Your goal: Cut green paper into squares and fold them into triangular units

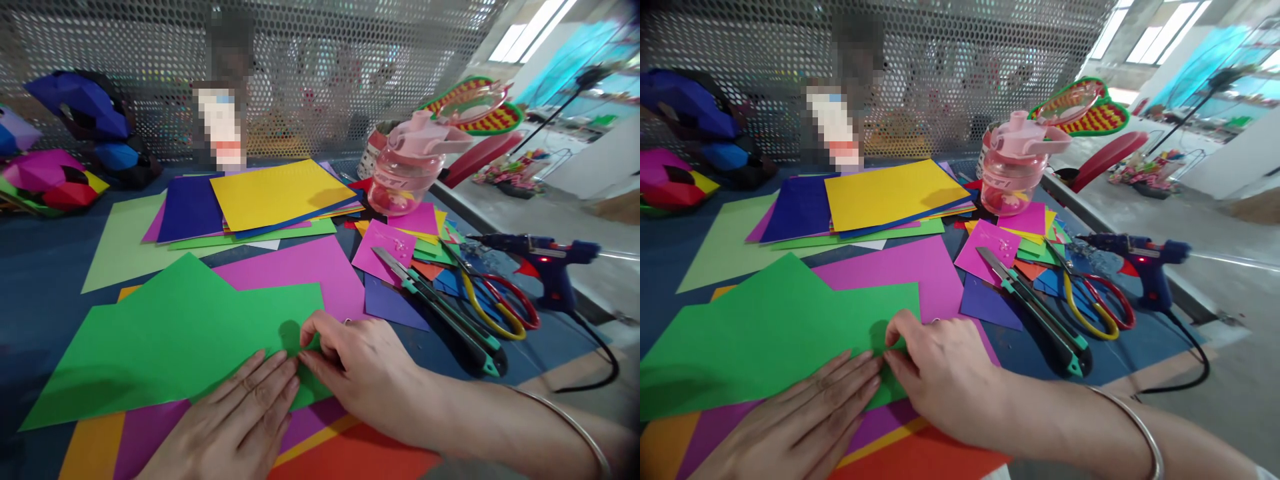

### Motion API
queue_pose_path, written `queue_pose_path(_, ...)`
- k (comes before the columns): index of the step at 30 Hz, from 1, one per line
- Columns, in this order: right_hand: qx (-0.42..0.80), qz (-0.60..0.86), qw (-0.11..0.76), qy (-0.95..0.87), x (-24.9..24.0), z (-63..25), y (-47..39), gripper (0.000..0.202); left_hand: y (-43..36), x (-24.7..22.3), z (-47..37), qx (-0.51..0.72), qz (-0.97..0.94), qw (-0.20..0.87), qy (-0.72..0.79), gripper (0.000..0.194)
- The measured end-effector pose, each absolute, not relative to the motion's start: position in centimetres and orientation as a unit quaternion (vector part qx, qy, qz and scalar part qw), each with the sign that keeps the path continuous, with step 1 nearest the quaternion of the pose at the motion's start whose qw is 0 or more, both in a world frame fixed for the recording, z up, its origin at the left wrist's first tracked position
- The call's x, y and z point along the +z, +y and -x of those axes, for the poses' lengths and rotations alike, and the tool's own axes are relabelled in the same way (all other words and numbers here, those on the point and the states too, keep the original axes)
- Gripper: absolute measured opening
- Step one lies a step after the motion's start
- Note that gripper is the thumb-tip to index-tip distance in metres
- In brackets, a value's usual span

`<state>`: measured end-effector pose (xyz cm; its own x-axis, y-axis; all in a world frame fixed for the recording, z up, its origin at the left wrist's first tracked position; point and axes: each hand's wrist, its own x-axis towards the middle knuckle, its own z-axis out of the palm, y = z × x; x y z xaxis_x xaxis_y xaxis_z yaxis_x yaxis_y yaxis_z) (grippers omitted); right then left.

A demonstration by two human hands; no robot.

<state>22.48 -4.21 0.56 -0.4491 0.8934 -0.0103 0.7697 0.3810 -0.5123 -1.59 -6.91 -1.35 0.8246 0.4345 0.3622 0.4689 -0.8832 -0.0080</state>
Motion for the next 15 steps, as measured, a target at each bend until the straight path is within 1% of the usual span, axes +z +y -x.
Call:
queue_pose_path(7,0.230,0.544,0.163,-0.790,0.8,-23.5,-5.8,0.025,-6.7,-1.3,1.5,-0.172,0.956,0.035,-0.233,0.049)
queue_pose_path(12,0.230,0.527,0.243,-0.781,0.1,-23.8,-6.9,0.026,-6.7,-1.4,1.6,-0.192,0.955,0.036,-0.225,0.052)
queue_pose_path(15,0.232,0.526,0.271,-0.772,-0.1,-23.7,-7.4,0.030,-6.6,-1.7,1.5,-0.193,0.954,0.039,-0.225,0.053)
